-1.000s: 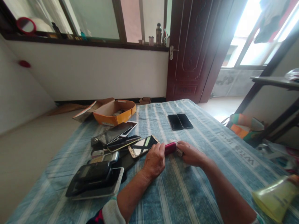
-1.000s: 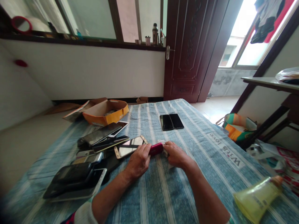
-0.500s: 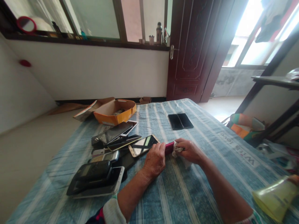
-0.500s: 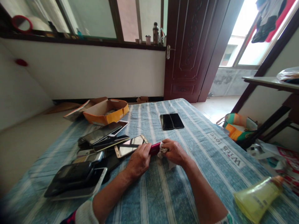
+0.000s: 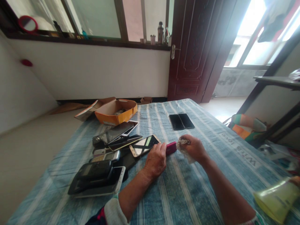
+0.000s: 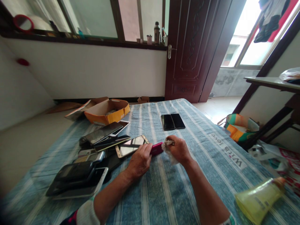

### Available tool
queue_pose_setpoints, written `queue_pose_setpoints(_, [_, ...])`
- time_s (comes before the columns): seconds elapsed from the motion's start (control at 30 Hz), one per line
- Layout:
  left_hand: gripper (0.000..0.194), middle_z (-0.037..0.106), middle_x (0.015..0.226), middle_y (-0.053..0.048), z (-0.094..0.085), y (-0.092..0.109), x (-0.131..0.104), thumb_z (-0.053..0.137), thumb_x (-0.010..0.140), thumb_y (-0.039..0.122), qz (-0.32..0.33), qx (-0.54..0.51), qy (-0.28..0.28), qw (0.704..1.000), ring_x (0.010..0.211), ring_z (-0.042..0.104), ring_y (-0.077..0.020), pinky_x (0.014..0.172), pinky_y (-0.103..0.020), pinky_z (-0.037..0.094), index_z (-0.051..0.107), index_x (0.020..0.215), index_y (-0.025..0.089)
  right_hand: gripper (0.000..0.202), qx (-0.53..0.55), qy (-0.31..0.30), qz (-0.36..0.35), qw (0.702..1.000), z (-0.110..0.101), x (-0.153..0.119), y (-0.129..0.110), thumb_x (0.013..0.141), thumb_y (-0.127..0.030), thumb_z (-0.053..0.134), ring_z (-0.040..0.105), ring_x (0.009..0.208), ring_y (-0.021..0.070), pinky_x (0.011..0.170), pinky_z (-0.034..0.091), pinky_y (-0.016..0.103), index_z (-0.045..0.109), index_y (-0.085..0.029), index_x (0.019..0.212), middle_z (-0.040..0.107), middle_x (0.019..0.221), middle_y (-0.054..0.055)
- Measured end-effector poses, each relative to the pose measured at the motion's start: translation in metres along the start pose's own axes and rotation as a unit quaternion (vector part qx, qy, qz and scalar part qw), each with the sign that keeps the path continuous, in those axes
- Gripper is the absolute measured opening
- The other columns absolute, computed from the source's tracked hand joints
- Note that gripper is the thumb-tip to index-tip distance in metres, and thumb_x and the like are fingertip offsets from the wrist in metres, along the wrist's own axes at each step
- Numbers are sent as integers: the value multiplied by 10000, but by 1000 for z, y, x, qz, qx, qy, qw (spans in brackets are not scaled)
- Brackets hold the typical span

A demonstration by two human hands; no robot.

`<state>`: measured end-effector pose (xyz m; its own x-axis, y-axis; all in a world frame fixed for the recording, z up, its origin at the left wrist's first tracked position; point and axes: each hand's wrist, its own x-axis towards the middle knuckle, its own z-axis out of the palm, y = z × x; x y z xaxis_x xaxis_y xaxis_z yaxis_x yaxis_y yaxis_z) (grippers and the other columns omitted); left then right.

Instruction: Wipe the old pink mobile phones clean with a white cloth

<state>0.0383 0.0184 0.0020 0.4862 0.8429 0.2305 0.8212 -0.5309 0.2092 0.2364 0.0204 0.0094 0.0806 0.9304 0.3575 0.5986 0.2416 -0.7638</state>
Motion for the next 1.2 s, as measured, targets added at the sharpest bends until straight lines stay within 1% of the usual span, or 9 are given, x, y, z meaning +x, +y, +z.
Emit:
queue_pose_setpoints(0.2, [316,603,1039,-113,4,2,-2,414,871,99,10,18,17,1000,940,534,-251,855,-390,477,521,1168,115,352,-117,10,-125,985,12,-6,-12,775,-91,453,626,888,177,791,471,258,660,-191,1042,672,963,62])
queue_pose_setpoints(0.33, [292,604,1018,-100,6,4,-5,406,874,92,15,20,30,999,918,538,-243,845,-384,482,531,1135,138,294,-184,0,-146,972,21,-12,-16,804,-80,458,615,869,159,750,459,221,668,-213,961,646,972,45])
queue_pose_setpoints(0.47, [248,603,988,-103,7,6,-6,376,901,102,13,12,50,999,924,546,-243,853,-384,490,550,1075,137,292,-204,-2,-164,965,26,-16,-19,818,-56,435,610,845,150,719,447,214,662,-207,921,641,952,43])
queue_pose_setpoints(0.63, [348,611,1038,-152,16,3,-6,365,908,97,22,-12,92,995,956,568,-253,874,-417,500,465,1240,71,269,-227,-2,-179,957,31,-20,-26,832,-33,422,582,800,154,691,424,229,640,-184,875,629,916,59])
queue_pose_setpoints(0.73, [401,619,1036,-152,24,-1,-6,357,901,87,17,-43,109,993,970,591,-257,872,-448,508,416,1298,88,244,-245,-8,-196,950,38,-26,-34,842,-32,426,554,742,157,651,403,241,617,-183,817,612,850,52])
queue_pose_setpoints(0.83, [470,603,1129,-165,29,-5,-7,378,907,129,18,-85,129,988,1039,591,-265,909,-473,501,320,1373,113,233,-229,-14,-219,948,49,-33,-42,847,-31,428,534,695,152,620,385,247,596,-184,794,603,809,37])
queue_pose_setpoints(0.97, [522,590,1158,-199,31,-8,-8,358,925,183,13,-119,140,983,1052,589,-265,914,-467,503,227,1418,70,241,-193,-16,-216,957,55,-35,-45,863,-39,416,549,707,148,634,387,241,590,-192,797,612,827,28])
queue_pose_setpoints(1.07, [516,604,1126,-213,31,-8,-7,357,917,165,9,-123,138,983,1024,596,-263,921,-458,499,255,1404,28,241,-202,-20,-200,958,50,-30,-41,863,-42,419,564,749,154,668,391,237,597,-196,814,620,843,33])
queue_pose_setpoints(1.2, [516,598,1155,-195,31,-7,-7,346,894,110,5,-105,135,985,1029,595,-253,924,-446,501,285,1404,56,235,-240,-4,-155,958,39,-22,-34,800,-20,452,566,729,149,637,373,231,606,-197,818,625,872,38])
